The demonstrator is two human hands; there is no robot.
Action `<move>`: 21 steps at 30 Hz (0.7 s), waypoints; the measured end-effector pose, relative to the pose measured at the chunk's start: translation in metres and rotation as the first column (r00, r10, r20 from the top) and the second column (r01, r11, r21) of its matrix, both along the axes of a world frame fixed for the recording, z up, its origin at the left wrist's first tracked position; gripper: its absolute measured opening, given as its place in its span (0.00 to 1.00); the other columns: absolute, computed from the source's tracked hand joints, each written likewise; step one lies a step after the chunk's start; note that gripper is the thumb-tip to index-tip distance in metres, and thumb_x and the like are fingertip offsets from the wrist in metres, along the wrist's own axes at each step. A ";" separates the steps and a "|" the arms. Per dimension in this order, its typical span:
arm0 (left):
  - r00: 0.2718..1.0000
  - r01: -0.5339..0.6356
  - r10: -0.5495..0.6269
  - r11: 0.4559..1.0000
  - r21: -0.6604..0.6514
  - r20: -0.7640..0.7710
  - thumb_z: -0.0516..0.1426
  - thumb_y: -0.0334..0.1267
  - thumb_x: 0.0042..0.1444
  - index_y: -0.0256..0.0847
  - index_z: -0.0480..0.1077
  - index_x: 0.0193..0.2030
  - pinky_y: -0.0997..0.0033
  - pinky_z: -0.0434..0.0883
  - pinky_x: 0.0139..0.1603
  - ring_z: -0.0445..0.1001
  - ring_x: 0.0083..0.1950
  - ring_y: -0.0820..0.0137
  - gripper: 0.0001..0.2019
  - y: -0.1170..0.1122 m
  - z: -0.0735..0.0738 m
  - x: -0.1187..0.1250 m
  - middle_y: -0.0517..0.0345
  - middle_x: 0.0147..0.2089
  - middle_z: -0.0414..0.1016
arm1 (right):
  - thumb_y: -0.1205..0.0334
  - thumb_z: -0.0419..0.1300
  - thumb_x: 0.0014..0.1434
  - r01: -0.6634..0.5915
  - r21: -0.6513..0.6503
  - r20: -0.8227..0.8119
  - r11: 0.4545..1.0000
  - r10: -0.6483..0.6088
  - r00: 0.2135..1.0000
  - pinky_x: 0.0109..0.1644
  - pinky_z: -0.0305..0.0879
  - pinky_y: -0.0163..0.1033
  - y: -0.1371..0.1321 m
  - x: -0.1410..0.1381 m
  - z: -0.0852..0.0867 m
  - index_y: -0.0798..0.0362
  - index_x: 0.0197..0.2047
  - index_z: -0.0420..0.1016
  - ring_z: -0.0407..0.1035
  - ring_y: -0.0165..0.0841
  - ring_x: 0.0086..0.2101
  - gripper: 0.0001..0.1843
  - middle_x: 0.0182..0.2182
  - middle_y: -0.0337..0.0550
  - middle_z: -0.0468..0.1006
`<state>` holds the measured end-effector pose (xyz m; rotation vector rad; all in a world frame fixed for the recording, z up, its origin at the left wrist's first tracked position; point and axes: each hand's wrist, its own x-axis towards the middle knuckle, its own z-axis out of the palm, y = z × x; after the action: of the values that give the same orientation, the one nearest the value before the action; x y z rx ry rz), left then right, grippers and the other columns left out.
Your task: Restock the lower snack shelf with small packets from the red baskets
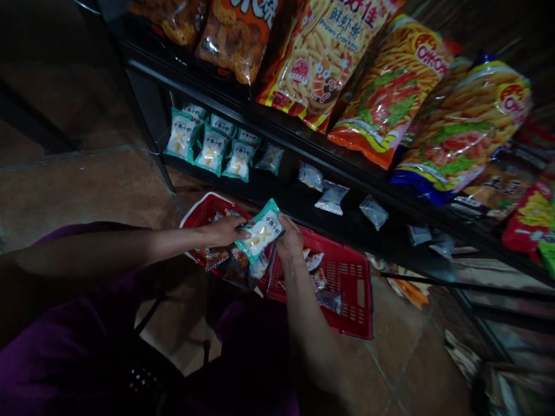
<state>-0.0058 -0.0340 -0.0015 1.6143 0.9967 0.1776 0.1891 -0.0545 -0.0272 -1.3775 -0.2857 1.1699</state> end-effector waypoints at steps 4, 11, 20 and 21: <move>0.990 -0.092 0.095 0.995 -0.032 0.104 0.55 0.39 0.54 0.35 0.71 0.50 0.70 0.66 0.47 0.73 0.48 0.62 0.17 -0.003 0.000 0.000 0.48 0.50 0.76 | 0.64 0.70 0.38 0.012 -0.001 -0.014 1.000 -0.012 1.000 0.37 0.71 0.36 0.000 0.005 -0.003 0.53 0.27 0.77 0.73 0.30 0.28 0.09 0.25 0.36 0.81; 0.967 -0.156 0.205 0.944 -0.289 0.150 0.57 0.33 0.51 0.34 0.69 0.53 0.69 0.68 0.46 0.73 0.50 0.61 0.21 -0.005 0.000 0.000 0.44 0.53 0.74 | 0.65 0.70 0.37 0.053 -0.017 0.041 0.998 -0.052 0.998 0.39 0.71 0.38 0.001 0.006 -0.009 0.53 0.28 0.77 0.74 0.31 0.29 0.11 0.26 0.36 0.81; 0.967 -0.100 0.195 0.884 -0.457 0.166 0.61 0.38 0.47 0.36 0.68 0.55 0.69 0.70 0.40 0.74 0.48 0.60 0.26 -0.002 0.015 -0.003 0.46 0.53 0.74 | 0.64 0.70 0.35 0.031 -0.035 0.070 0.999 -0.028 0.997 0.37 0.71 0.38 0.000 0.003 -0.009 0.53 0.27 0.77 0.73 0.31 0.27 0.11 0.24 0.35 0.80; 0.965 -0.124 0.214 0.883 -0.454 0.151 0.62 0.40 0.47 0.36 0.68 0.55 0.69 0.70 0.41 0.74 0.49 0.60 0.27 -0.002 0.015 -0.003 0.46 0.53 0.74 | 0.64 0.70 0.35 0.021 -0.037 0.085 0.999 -0.018 0.996 0.37 0.71 0.38 0.000 0.001 -0.009 0.52 0.27 0.77 0.73 0.31 0.27 0.11 0.24 0.35 0.80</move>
<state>-0.0085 -0.0363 0.0135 1.0718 0.9432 0.2096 0.1906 -0.0546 -0.0362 -1.4620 -0.3109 1.1075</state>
